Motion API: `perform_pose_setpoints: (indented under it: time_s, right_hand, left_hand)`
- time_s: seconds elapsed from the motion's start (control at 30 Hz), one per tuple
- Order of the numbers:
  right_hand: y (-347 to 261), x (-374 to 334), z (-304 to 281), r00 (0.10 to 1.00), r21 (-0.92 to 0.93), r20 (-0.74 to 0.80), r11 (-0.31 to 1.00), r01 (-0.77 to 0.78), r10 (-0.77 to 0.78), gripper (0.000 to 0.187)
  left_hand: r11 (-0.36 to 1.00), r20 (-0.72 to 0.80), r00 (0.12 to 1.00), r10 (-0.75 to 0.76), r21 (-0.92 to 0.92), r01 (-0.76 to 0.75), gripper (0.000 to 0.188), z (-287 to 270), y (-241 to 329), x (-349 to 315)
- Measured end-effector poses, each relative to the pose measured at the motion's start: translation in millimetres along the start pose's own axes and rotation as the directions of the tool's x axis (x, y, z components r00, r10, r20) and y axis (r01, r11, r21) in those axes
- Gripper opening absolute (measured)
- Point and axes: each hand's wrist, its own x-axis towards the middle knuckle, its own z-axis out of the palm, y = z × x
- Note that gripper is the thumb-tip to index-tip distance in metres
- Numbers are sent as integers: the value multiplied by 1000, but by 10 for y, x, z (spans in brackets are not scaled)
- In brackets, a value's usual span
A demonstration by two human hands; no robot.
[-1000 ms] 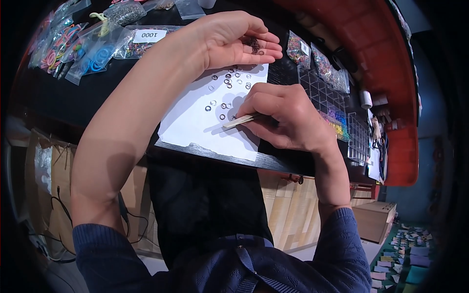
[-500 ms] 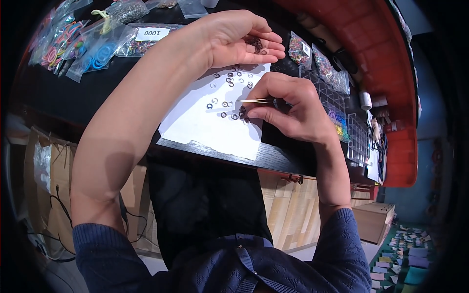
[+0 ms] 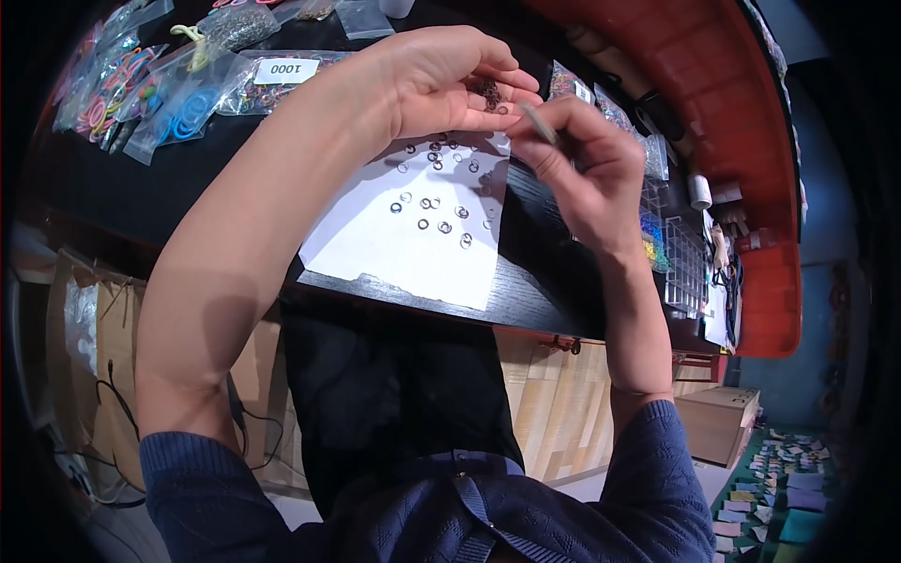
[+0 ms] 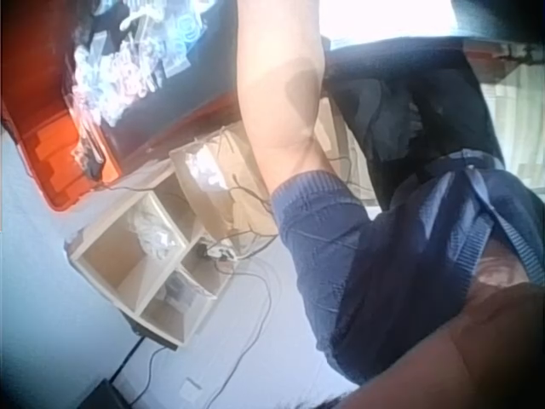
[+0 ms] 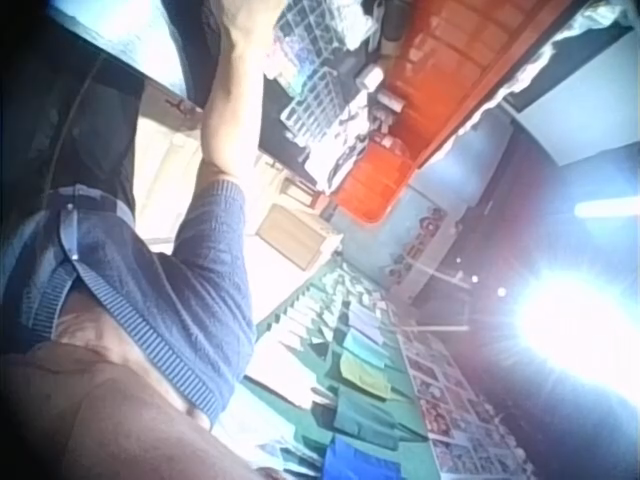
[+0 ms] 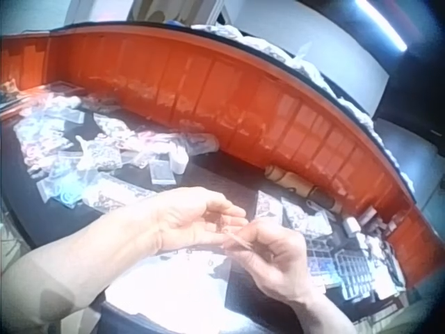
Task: The recorder uses tweezers to sort small metal jump rings onto a piece of paper and into storage containers.
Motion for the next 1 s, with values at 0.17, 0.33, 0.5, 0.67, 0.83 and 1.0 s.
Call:
perform_pose_setpoints:
  time_s: [0.17,0.33,0.5,0.67,0.83,1.0]
  right_hand:
    - [77,31,-35,975,-44,-201,994,-101,90,10]
    - [117,26,6,959,-36,-270,994,-102,88,10]
    - [-33,-38,-41,983,-93,-110,983,-155,145,11]
    - [-145,-81,128,940,-99,170,954,-284,297,12]
    - [-200,-96,158,912,-107,227,940,-325,341,15]
    - [-226,-101,162,913,-117,245,945,-305,325,14]
  left_hand:
    - [998,66,995,-70,7,70,22,34,-36,-40]
    - [996,22,996,-92,-20,93,26,38,-58,-21]
    - [997,11,997,-72,-7,72,32,-15,-23,46]
    - [999,13,999,-44,15,44,39,-84,-8,42]
    - [999,15,999,-48,19,48,39,-57,-6,51]
    - [999,16,999,-36,35,35,39,-50,1,38]
